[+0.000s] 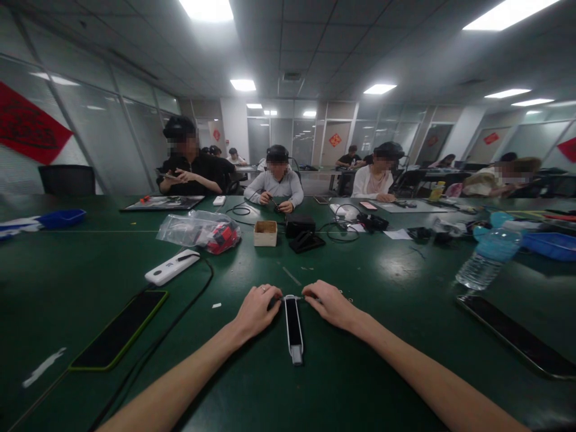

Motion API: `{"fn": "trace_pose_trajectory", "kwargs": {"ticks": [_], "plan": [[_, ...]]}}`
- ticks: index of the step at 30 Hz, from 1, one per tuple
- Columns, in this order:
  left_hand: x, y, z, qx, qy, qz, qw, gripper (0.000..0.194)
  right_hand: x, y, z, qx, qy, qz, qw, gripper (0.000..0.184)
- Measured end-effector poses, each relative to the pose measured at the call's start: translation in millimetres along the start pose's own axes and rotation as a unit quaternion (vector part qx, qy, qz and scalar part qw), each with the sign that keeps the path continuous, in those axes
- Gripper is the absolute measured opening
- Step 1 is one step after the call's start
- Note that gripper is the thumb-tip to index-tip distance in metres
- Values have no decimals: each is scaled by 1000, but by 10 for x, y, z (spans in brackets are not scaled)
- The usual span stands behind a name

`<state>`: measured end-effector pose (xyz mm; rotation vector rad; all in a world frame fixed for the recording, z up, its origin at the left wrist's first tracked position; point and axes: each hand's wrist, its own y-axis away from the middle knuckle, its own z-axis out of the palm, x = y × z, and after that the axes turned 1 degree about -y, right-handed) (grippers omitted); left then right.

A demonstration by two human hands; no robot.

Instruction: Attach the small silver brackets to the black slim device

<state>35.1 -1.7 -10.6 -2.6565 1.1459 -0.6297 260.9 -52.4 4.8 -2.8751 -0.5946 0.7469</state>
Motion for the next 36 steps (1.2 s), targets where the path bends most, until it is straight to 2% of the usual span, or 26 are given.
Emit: {"fn": "trace_pose_trajectory", "kwargs": {"ticks": [10, 18, 28, 36], "plan": [[-27, -10, 24, -6, -2, 1, 1000, 12, 33, -27, 43, 3, -6, -7, 1000, 19], [-22, -18, 23, -15, -5, -5, 1000, 14, 46, -58, 75, 15, 29, -42, 999, 19], [-54, -10, 54, -5, -6, 4, 1000, 14, 38, -60, 77, 0, -9, -7, 1000, 20], [-72, -6, 60, 4, 5, 11, 1000, 13, -27, -40, 17, -27, -10, -3, 1000, 21]]}}
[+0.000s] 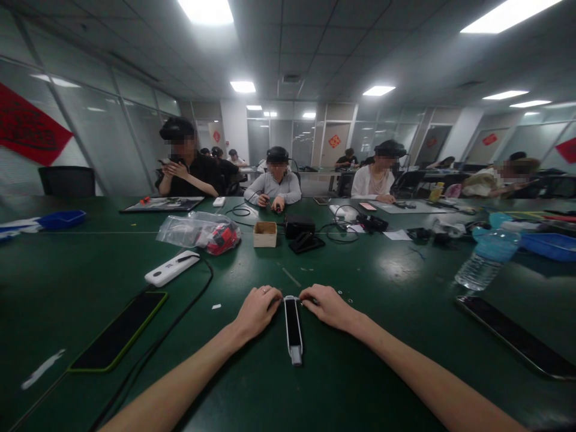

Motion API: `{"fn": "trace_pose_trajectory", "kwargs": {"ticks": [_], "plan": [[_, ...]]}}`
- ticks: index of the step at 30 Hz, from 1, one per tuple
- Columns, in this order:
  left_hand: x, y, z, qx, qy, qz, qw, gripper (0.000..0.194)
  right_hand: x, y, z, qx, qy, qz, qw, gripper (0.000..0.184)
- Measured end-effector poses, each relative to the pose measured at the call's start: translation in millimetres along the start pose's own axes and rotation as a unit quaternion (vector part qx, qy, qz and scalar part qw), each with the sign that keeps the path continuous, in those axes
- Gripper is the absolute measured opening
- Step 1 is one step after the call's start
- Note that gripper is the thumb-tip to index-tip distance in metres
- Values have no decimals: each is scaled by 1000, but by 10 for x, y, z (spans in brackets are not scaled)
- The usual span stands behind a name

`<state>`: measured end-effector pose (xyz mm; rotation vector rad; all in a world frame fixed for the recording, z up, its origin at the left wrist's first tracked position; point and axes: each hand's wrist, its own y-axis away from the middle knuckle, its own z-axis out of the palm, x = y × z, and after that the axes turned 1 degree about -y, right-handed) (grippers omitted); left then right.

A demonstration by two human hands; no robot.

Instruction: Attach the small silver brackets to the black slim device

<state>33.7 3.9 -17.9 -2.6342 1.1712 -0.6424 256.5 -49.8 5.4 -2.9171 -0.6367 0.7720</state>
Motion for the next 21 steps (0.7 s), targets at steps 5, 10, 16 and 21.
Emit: {"fn": "trace_pose_trajectory", "kwargs": {"ticks": [5, 10, 16, 21], "plan": [[-1, -3, 8, 2, -6, 2, 1000, 12, -21, -14, -14, 1, 20, 6, 1000, 20], [11, -7, 11, 3, -17, -4, 1000, 11, -40, -10, -57, 14, 86, 1, 996, 15], [19, -3, 7, 5, -14, -5, 1000, 11, -76, 11, -73, 4, 124, -19, 992, 17], [24, -5, 4, 7, -15, -7, 1000, 10, -87, 2, -26, -40, 139, -52, 988, 25]]}}
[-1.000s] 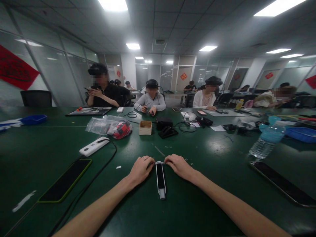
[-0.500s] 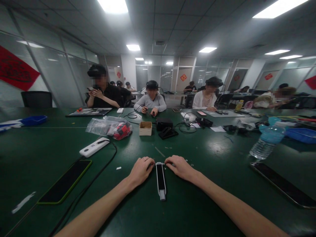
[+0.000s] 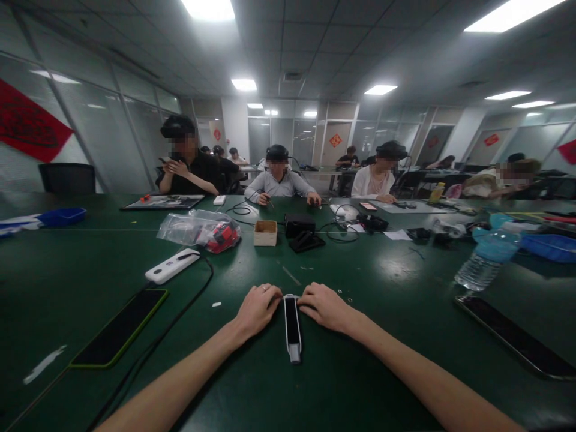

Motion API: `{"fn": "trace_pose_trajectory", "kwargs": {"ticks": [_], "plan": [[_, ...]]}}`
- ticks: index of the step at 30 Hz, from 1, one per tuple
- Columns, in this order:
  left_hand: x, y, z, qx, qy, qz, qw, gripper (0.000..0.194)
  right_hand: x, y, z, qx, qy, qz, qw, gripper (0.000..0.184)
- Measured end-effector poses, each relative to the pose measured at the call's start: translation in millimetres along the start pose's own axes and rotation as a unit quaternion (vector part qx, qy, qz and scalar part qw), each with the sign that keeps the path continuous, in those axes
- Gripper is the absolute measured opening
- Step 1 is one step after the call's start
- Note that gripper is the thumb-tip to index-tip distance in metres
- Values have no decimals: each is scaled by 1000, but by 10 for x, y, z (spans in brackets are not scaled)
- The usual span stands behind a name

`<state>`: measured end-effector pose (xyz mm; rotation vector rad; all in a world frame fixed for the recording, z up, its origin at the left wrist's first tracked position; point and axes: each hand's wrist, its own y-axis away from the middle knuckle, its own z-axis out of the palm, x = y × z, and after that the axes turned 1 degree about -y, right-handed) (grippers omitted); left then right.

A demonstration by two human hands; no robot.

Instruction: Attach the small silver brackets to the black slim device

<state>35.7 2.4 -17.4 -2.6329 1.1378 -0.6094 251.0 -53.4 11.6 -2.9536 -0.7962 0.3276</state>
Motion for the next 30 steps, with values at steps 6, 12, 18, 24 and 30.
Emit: {"fn": "trace_pose_trajectory", "kwargs": {"ticks": [6, 12, 18, 24, 30], "plan": [[16, -1, -20, -6, 1, 0, 1000, 10, -23, -3, -32, -19, -10, 20, 1000, 23], [-3, -3, -6, -5, 2, 1, 1000, 12, -5, 10, -62, 19, -63, 73, 995, 25], [7, -4, -18, -12, 4, -2, 1000, 13, 115, -33, 68, 40, -114, 78, 990, 22], [20, -13, -23, -10, 3, -2, 1000, 13, 173, -74, 173, 51, -125, 74, 988, 22], [21, -13, -19, -9, 5, -2, 1000, 13, 148, -60, 157, 54, -158, 77, 983, 24]]}}
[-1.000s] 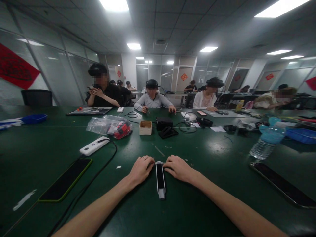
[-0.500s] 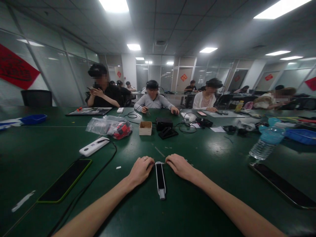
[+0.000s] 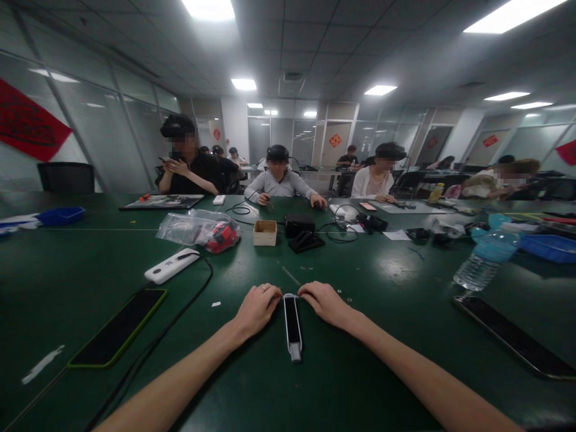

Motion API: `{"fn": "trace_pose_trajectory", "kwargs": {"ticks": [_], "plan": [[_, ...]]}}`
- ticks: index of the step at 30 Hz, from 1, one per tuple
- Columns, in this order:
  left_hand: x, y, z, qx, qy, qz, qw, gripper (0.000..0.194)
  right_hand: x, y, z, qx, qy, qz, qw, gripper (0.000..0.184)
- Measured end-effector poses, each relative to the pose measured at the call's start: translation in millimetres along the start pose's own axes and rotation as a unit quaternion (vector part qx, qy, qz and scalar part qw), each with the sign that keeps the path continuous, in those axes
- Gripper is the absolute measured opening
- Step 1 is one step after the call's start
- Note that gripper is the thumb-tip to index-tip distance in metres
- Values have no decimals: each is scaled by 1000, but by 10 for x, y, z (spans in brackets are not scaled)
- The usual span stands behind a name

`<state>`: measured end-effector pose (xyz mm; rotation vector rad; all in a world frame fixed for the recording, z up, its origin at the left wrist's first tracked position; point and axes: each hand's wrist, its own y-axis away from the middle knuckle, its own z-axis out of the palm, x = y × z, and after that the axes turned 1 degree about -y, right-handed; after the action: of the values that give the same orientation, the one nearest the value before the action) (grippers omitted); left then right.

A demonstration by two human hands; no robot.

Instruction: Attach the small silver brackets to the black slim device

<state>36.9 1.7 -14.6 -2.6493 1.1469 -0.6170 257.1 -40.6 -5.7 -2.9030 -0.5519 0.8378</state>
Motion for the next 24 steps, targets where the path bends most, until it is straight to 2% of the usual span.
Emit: {"fn": "trace_pose_trajectory", "kwargs": {"ticks": [13, 24], "plan": [[-23, 11, 12, 2, 0, 4, 1000, 12, -93, 33, -65, -12, -2, -1, 1000, 28], [-20, -1, 10, 4, 4, 3, 1000, 12, -86, 5, -25, -9, -5, 0, 1000, 27]]}}
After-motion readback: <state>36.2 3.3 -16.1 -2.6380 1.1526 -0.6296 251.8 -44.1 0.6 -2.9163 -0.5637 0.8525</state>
